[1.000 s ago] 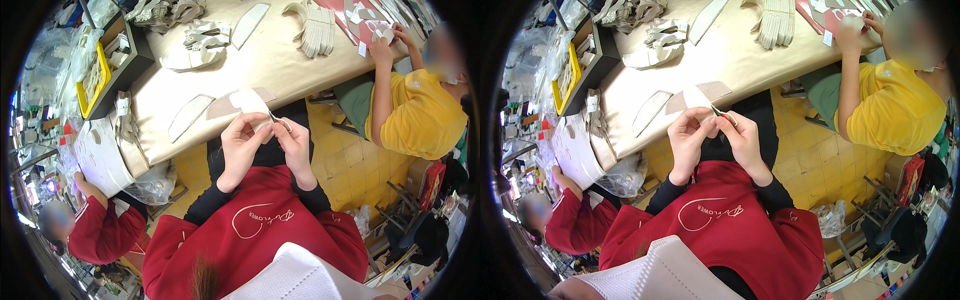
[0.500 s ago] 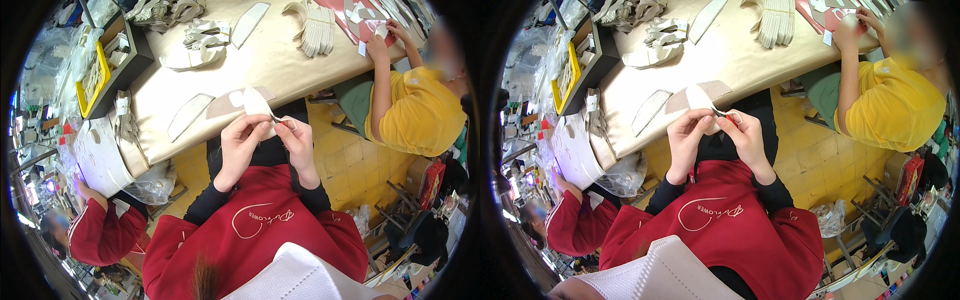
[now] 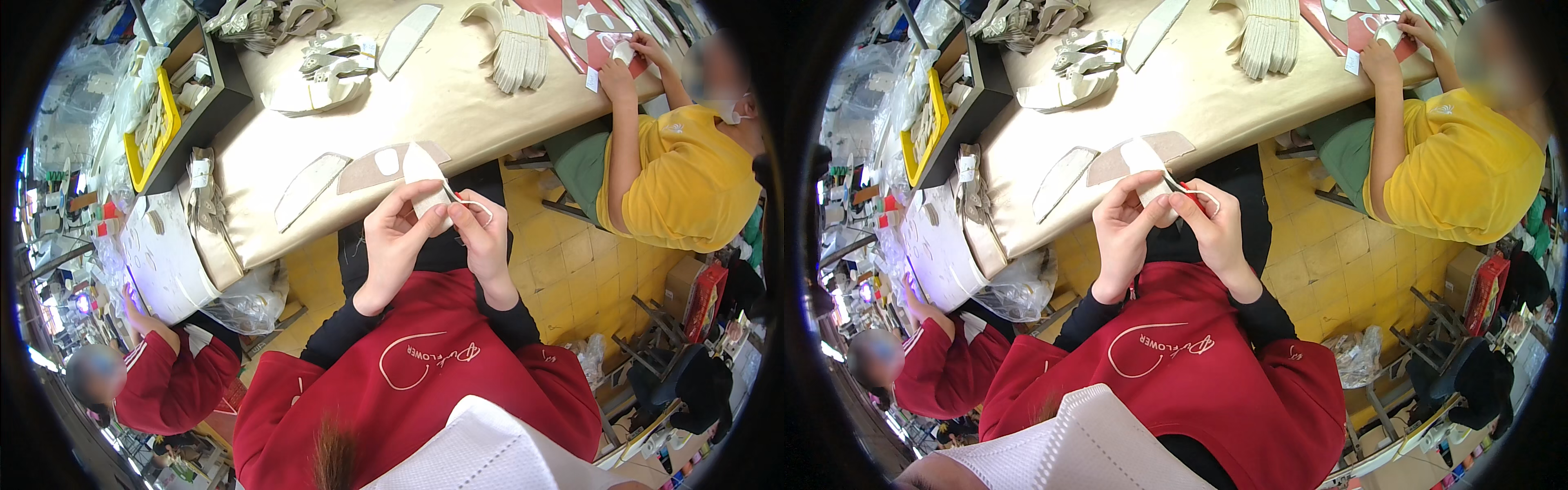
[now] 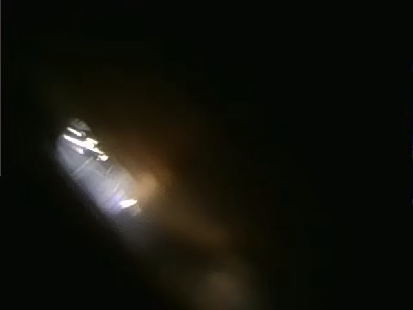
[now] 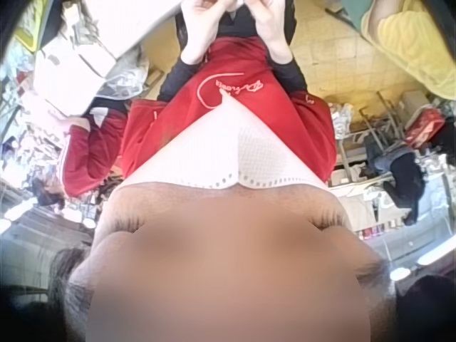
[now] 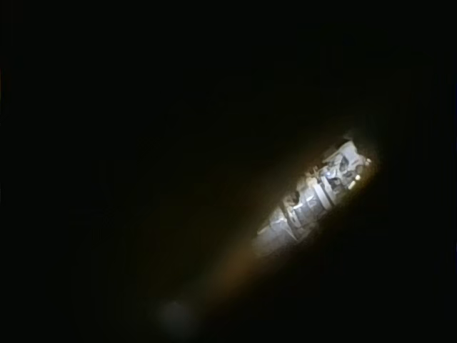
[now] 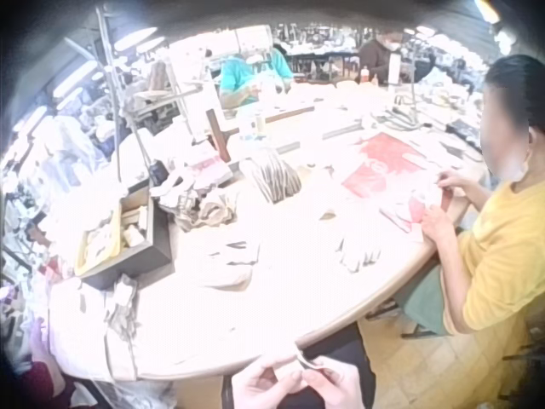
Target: The person sits at a workbench in a textile workshop and uses a red utility knife to trim the edges of small white fabric pieces. They repeatedly pick up pieces, align them, and cut along the edges, placing finished pieces on the table.
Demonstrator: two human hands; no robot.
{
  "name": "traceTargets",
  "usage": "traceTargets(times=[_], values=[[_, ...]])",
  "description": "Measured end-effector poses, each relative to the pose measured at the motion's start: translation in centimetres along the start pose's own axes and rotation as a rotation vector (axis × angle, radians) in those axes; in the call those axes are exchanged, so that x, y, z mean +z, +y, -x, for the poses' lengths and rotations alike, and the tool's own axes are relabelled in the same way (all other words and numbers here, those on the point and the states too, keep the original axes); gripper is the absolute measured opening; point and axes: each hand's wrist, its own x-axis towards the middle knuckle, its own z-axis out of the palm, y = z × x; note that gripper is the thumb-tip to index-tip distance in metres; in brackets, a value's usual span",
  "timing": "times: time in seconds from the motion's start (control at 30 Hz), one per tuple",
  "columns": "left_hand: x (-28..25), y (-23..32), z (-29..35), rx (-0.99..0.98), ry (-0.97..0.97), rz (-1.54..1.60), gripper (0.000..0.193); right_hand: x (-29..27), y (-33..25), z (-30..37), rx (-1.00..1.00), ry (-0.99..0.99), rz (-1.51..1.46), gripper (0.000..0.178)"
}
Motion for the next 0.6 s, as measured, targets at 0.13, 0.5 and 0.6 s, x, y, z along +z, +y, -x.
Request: traceTargets(times=[0.13, 0.5, 0.6], values=[[-0.24, -0.21, 0.05, 0.005, 0.001, -0.037, 0.028, 0.16, 0.13, -0.07, -0.015, -0.015, -0.05, 0.019], [-0.16, -0.09, 0.11, 0.009, 0.011, 0.0, 0.029, -0.16, -0.57, -0.41, 0.058, -0.041, -0.072, 0.019], [-0.04, -0.11, 0.03, 0.019, 0.018, 0.007, 0.028, -0.28, -0.46, -0.47, 0.074, -0.046, -0.083, 0.019]])
